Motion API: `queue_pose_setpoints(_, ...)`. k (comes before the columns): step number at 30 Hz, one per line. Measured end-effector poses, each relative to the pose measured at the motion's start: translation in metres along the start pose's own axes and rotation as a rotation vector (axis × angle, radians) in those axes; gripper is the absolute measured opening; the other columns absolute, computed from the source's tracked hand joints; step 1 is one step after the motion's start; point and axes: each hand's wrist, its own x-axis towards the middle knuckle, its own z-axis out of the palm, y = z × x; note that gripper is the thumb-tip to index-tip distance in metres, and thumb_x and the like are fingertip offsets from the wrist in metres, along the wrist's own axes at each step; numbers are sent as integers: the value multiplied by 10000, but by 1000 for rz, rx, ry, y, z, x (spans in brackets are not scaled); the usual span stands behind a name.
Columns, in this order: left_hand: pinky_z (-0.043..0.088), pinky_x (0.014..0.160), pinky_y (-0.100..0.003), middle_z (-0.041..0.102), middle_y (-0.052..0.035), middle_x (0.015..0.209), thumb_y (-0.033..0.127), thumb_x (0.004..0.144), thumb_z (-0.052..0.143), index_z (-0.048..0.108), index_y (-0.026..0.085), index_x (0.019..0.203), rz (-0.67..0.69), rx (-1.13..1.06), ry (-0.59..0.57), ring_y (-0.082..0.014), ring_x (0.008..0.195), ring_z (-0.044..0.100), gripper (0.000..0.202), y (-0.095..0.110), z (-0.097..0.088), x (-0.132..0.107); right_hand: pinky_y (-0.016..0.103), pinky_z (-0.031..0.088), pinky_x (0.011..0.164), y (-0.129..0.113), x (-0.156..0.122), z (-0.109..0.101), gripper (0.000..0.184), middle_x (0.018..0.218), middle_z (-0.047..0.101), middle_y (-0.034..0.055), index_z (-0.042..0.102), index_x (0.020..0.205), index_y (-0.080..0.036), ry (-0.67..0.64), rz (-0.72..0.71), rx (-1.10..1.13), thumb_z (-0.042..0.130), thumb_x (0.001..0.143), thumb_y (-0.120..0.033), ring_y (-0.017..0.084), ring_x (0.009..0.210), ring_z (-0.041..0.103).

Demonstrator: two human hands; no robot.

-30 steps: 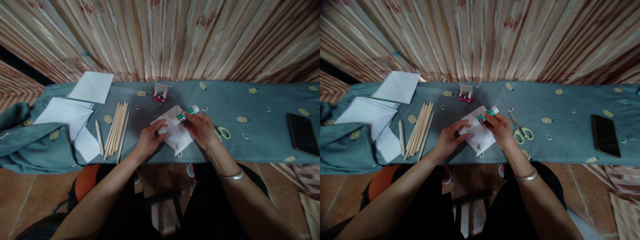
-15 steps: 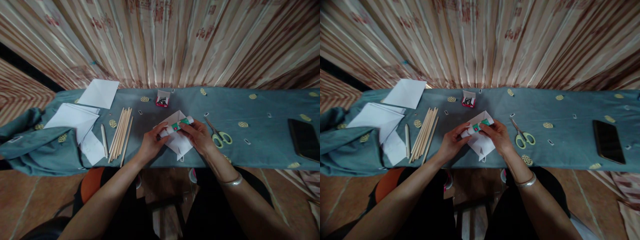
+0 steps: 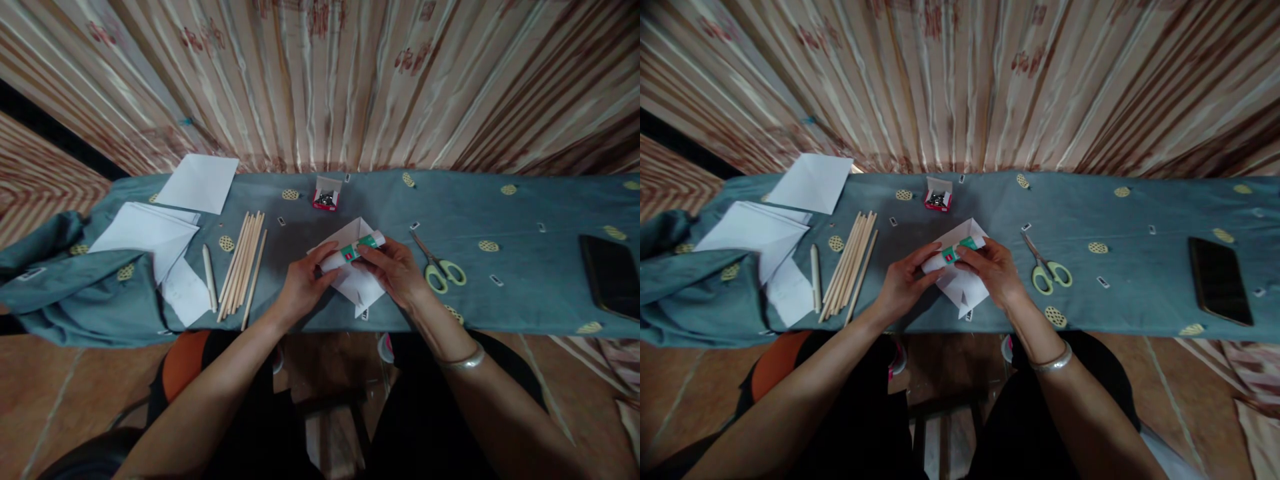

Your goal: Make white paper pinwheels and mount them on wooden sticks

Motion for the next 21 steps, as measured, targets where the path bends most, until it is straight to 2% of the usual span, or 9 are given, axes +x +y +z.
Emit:
queue_pose_setpoints(7, 495, 1008, -381, 660, -87, 1273, 233, 858, 645, 566, 210, 1280, 133, 156, -16, -211, 1159, 630, 429, 8, -6, -3, 300, 629, 742, 1, -1, 0, 336, 771, 741, -4, 702, 738, -193, -60, 28, 6, 899, 539, -379, 151, 697, 709)
queue_pose_setpoints(14, 540, 923, -349, 696, -109, 1188, 268, 903, 595, 547, 196, 1293, 293, 260, -30, -197, 1051, 678, 399, 5, -8, -6, 273, 626, 701, 4, -1, 1, 340, 772, 752, 3, 719, 782, -187, -104, 65, -34, 894, 551, -365, 141, 687, 711)
queue_pose_setpoints(17, 545, 908, -352, 703, -112, 1163, 273, 907, 588, 554, 184, 1281, 307, 278, -25, -196, 1032, 682, 386, 4, -9, -7, 279, 627, 697, 7, -1, 5, 352, 759, 750, 5, 720, 772, -181, -94, 63, -37, 898, 539, -377, 143, 684, 709)
queue_pose_setpoints(21, 537, 921, -360, 703, -100, 1166, 243, 899, 585, 571, 196, 1261, 253, 288, -36, -200, 1052, 675, 365, 3, -11, -7, 273, 622, 663, 11, 0, 9, 393, 726, 741, 2, 704, 761, -186, -72, 46, -74, 900, 514, -420, 145, 668, 703)
